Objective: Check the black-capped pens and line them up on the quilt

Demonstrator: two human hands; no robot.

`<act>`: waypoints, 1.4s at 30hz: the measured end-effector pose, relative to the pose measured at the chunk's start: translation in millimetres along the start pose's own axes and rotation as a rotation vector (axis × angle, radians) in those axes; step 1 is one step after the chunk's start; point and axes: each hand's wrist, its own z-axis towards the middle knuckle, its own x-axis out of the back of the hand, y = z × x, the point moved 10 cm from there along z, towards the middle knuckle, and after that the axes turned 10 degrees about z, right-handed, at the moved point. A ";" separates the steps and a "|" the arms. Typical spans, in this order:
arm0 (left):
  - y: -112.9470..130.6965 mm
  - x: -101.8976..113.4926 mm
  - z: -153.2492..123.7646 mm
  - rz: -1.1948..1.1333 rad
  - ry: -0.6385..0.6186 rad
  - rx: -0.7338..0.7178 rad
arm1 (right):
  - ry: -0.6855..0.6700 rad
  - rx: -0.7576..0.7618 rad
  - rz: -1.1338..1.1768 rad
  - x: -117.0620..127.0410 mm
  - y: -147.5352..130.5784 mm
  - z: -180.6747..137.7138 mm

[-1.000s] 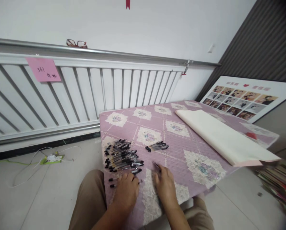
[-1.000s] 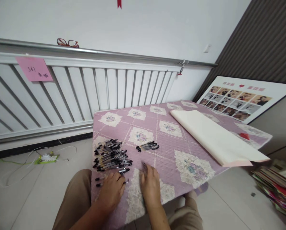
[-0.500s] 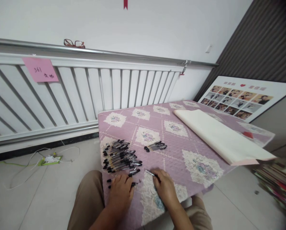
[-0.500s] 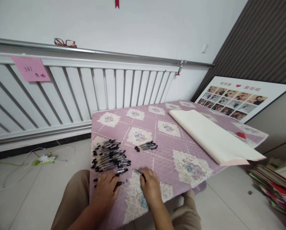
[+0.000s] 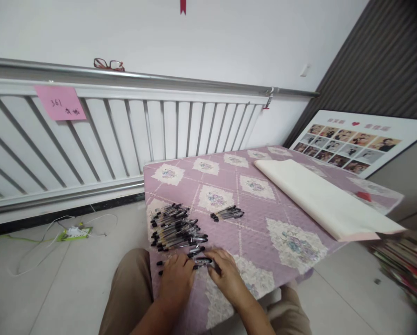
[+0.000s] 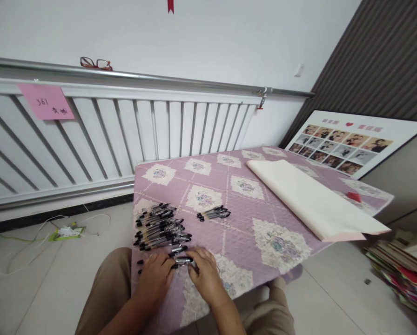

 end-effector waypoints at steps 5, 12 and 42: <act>-1.5 3.7 0.2 -0.010 0.036 0.018 | -0.007 -0.022 -0.034 -2.2 0.2 2.2; -5.0 3.0 6.1 -0.025 0.056 0.016 | -0.040 0.017 -0.045 -11.6 -7.1 13.8; 4.5 -7.4 0.9 -0.105 0.401 -0.141 | 0.198 -0.335 -0.575 57.9 103.4 72.2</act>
